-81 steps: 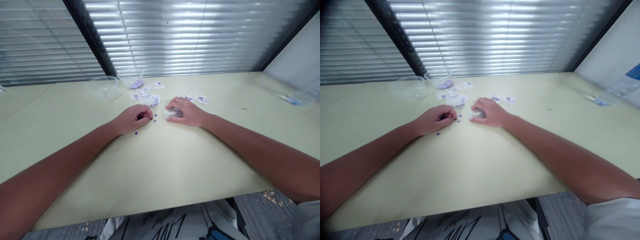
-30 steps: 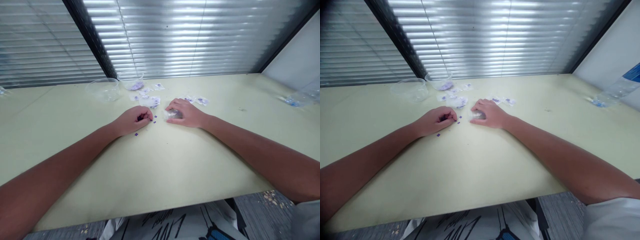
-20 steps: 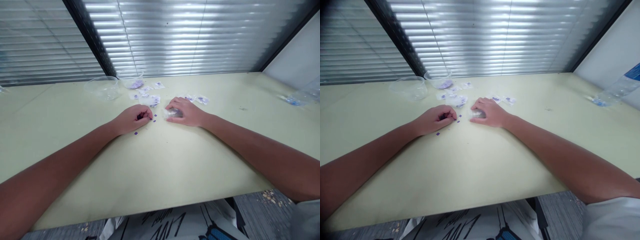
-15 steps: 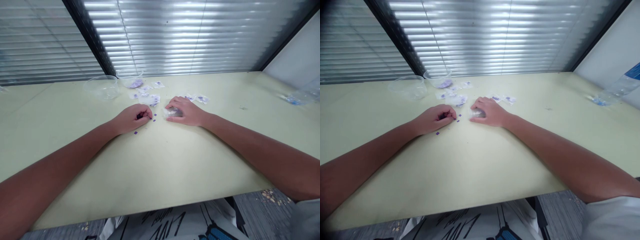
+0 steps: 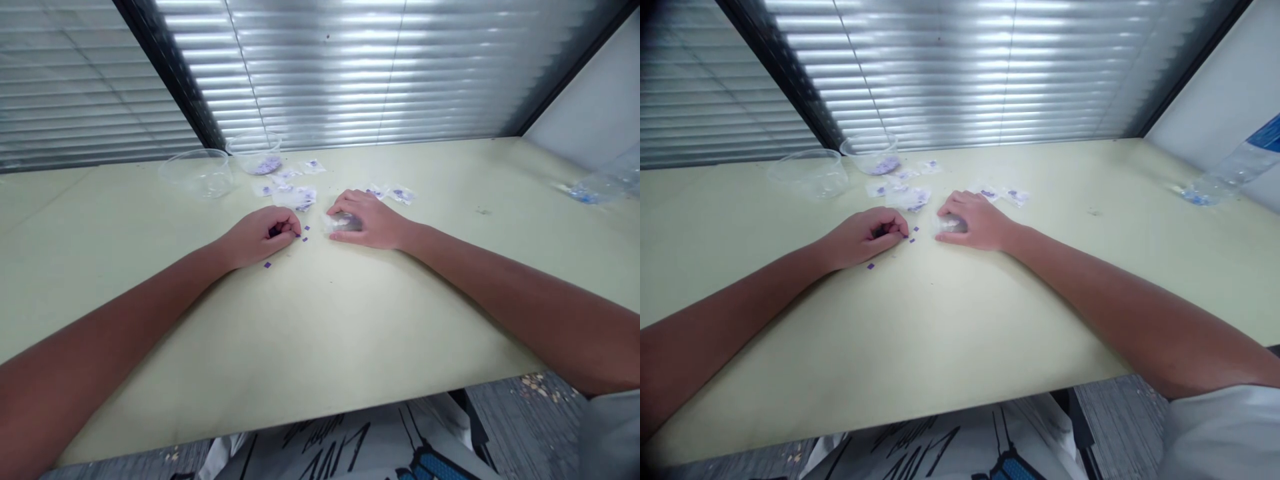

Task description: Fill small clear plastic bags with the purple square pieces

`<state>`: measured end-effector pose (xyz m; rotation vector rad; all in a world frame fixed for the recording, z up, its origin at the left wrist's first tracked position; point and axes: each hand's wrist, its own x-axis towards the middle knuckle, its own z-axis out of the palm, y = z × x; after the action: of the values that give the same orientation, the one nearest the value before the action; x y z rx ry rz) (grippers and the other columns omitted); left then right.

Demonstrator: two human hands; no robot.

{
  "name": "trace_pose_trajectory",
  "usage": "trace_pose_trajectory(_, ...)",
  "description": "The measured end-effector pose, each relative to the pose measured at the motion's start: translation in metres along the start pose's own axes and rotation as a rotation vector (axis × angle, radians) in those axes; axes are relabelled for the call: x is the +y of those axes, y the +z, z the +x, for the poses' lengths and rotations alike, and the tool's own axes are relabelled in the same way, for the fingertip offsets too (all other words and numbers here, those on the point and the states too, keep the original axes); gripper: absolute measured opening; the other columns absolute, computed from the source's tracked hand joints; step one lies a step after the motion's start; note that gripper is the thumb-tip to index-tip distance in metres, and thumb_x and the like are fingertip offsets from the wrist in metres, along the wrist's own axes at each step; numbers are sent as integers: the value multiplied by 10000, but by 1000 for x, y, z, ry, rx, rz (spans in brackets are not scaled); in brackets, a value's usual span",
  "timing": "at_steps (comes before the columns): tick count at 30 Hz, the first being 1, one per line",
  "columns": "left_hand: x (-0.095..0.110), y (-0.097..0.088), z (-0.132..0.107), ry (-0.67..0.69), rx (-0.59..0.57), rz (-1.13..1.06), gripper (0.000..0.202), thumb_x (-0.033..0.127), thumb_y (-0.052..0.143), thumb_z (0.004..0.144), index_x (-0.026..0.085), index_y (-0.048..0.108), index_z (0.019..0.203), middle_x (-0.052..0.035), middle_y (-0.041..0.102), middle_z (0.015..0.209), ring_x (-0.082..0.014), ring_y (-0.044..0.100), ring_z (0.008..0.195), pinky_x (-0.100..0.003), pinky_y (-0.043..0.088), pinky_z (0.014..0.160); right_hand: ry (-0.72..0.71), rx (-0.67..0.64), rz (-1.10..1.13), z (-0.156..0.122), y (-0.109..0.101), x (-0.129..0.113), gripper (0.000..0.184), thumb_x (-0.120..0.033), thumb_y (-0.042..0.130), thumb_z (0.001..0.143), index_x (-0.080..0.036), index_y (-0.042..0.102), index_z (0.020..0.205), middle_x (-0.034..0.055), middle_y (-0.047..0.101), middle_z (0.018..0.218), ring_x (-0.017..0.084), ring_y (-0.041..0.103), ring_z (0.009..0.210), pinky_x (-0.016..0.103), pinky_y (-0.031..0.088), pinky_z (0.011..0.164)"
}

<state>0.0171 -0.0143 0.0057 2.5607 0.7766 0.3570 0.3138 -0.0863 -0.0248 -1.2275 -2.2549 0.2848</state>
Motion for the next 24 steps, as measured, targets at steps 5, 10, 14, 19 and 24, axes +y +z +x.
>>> trace_pose_trajectory(5,-1,0,0,-4,-1,-6,180,330,586,929,227,723,984,1,623,794,-173,568,734,-286,432,688,1,-3,-4,0,0,0,483,-682,655,968,-265,697,1208,116,686,1254,339,613,1194,497,402,1077)
trace_pose_trajectory(10,0,1,0,-2,2,-2,176,326,586,929,228,724,978,1,619,791,-170,563,728,-286,433,691,1,-6,-10,0,-1,-1,461,-655,667,971,-264,695,1214,116,689,1255,336,622,1192,500,402,1083)
trace_pose_trajectory(14,0,1,0,-10,-1,-7,178,330,586,931,231,724,982,2,621,790,-170,564,724,-284,430,682,7,-3,-9,-1,-1,-2,445,-627,684,967,-258,699,1214,118,693,1258,342,628,1198,507,402,1088)
trace_pose_trajectory(19,1,1,0,-11,-2,-6,184,337,583,930,226,723,976,0,613,789,-175,562,730,-288,428,685,7,-2,-9,0,-1,-2,439,-623,688,966,-261,697,1215,119,693,1257,337,630,1200,496,409,1083)
trace_pose_trajectory(24,1,0,0,-9,-1,1,185,338,581,929,226,719,980,-2,620,795,-175,561,732,-288,431,690,8,-6,-6,0,-1,-2,430,-618,690,962,-268,697,1211,117,691,1260,345,624,1199,503,403,1087)
